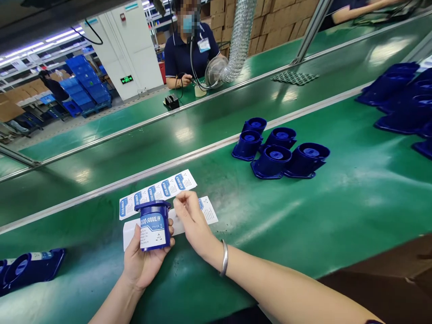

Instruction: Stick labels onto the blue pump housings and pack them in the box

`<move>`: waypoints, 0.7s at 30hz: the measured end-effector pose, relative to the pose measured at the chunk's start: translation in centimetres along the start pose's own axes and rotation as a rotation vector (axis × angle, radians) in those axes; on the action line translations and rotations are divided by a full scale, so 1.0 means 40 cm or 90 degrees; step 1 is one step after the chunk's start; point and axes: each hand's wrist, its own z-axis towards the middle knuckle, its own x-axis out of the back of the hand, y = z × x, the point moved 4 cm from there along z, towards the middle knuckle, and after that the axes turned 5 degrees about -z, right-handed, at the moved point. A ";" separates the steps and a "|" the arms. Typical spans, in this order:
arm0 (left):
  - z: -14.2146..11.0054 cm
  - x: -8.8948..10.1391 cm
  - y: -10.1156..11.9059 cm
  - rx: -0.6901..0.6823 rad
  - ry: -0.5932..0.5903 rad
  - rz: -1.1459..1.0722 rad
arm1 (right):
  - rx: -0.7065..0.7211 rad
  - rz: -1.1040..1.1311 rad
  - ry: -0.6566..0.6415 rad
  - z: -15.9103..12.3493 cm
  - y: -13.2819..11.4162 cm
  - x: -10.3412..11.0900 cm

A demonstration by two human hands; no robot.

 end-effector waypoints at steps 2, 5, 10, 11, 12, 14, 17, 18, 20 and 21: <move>-0.005 -0.017 -0.005 0.025 -0.025 -0.010 | 0.030 -0.030 0.015 0.007 -0.012 0.014; -0.010 -0.032 -0.017 0.072 -0.057 -0.009 | 0.017 -0.016 -0.055 0.007 -0.026 0.011; -0.007 -0.036 -0.031 0.147 -0.103 0.002 | -0.086 0.010 -0.206 -0.005 -0.028 -0.011; -0.006 -0.035 -0.031 0.154 -0.105 0.002 | -0.090 0.007 -0.211 -0.005 -0.028 -0.011; -0.006 -0.034 -0.031 0.157 -0.105 0.004 | -0.091 0.004 -0.208 -0.005 -0.028 -0.011; -0.006 -0.033 -0.031 0.157 -0.098 0.009 | -0.095 -0.002 -0.200 -0.004 -0.025 -0.009; -0.007 -0.034 -0.033 0.157 -0.083 0.017 | -0.106 -0.011 -0.199 -0.003 -0.020 -0.008; -0.007 -0.034 -0.033 0.156 -0.081 0.019 | -0.103 -0.014 -0.200 -0.002 -0.020 -0.008; -0.007 -0.033 -0.032 0.139 -0.073 0.023 | -0.072 -0.023 -0.185 0.003 -0.024 -0.004; -0.007 -0.030 -0.028 0.117 -0.064 0.026 | -0.045 -0.031 -0.164 0.007 -0.028 0.001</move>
